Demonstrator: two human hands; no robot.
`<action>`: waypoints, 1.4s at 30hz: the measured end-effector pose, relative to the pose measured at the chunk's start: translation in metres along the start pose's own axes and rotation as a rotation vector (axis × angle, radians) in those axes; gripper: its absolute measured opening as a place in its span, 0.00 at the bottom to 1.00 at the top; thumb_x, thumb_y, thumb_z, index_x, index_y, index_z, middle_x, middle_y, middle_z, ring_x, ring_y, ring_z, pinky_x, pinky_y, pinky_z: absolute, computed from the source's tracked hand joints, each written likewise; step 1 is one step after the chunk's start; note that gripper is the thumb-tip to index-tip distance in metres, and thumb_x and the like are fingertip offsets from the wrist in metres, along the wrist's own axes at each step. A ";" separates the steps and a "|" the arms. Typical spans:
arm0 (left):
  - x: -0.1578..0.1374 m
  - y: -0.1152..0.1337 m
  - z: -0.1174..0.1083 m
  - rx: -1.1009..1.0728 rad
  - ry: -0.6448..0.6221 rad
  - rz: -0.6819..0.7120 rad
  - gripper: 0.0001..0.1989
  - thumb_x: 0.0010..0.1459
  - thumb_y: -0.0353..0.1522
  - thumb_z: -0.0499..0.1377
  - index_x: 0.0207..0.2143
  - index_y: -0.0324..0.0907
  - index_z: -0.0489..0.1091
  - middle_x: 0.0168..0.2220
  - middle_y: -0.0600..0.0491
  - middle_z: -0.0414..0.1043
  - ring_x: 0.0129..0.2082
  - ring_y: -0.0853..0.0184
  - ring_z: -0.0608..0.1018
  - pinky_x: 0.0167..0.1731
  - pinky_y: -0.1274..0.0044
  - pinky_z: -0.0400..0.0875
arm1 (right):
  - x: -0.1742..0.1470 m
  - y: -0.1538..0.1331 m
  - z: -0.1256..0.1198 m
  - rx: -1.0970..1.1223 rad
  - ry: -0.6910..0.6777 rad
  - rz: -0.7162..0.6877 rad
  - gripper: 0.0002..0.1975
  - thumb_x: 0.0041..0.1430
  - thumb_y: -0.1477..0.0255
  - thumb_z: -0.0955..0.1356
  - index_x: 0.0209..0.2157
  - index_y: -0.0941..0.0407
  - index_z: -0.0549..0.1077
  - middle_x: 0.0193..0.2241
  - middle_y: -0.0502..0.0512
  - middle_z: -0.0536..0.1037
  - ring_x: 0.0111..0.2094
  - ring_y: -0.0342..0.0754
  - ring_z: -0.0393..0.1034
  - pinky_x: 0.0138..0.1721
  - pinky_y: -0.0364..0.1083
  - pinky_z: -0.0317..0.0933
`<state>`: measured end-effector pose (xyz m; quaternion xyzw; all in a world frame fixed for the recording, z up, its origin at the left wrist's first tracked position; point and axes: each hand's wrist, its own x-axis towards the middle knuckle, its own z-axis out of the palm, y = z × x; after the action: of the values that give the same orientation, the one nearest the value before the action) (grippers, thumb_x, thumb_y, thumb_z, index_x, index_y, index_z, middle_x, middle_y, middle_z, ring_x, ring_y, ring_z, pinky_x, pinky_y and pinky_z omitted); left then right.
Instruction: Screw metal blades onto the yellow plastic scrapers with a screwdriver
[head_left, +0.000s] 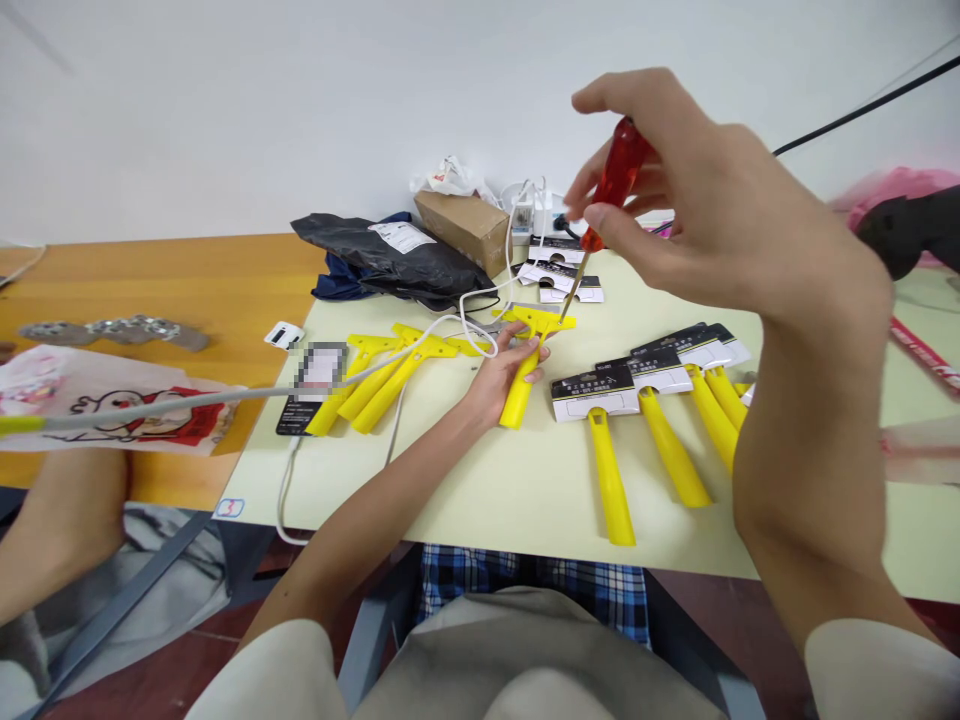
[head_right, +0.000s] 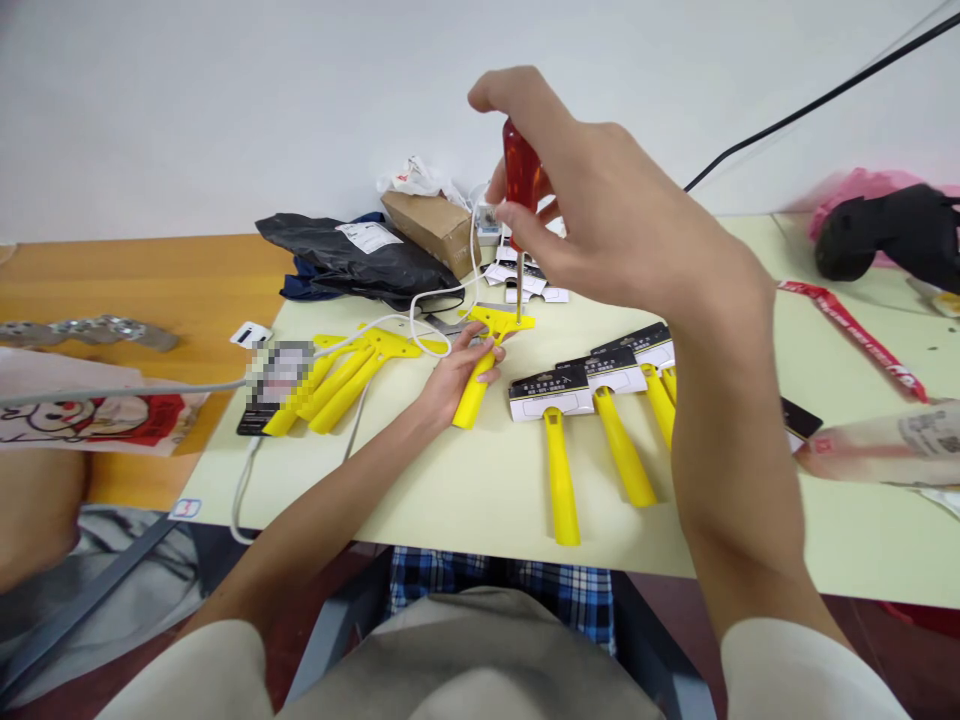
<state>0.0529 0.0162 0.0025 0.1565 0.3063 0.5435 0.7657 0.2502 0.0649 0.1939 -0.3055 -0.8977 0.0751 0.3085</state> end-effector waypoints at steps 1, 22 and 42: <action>0.000 0.000 0.001 0.000 -0.001 0.000 0.23 0.51 0.22 0.72 0.46 0.47 0.70 0.46 0.51 0.77 0.34 0.71 0.80 0.21 0.84 0.58 | 0.000 -0.002 -0.001 0.005 0.030 0.006 0.33 0.63 0.68 0.70 0.68 0.36 0.64 0.46 0.51 0.80 0.39 0.57 0.79 0.49 0.61 0.80; -0.002 0.008 0.000 -0.058 0.010 0.057 0.20 0.55 0.22 0.70 0.46 0.47 0.70 0.42 0.53 0.75 0.35 0.71 0.80 0.21 0.85 0.60 | 0.002 -0.013 0.000 0.043 0.274 -0.017 0.27 0.66 0.70 0.73 0.60 0.29 0.72 0.47 0.47 0.78 0.48 0.58 0.82 0.47 0.57 0.81; -0.004 0.010 0.003 -0.092 0.034 0.033 0.21 0.55 0.22 0.70 0.47 0.47 0.71 0.41 0.53 0.75 0.33 0.72 0.80 0.21 0.85 0.60 | 0.002 0.001 0.003 0.007 0.322 -0.037 0.25 0.64 0.66 0.76 0.59 0.29 0.73 0.48 0.47 0.79 0.44 0.57 0.82 0.43 0.55 0.82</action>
<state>0.0466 0.0161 0.0117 0.1165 0.2914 0.5721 0.7577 0.2476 0.0671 0.1924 -0.2958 -0.8419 0.0228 0.4507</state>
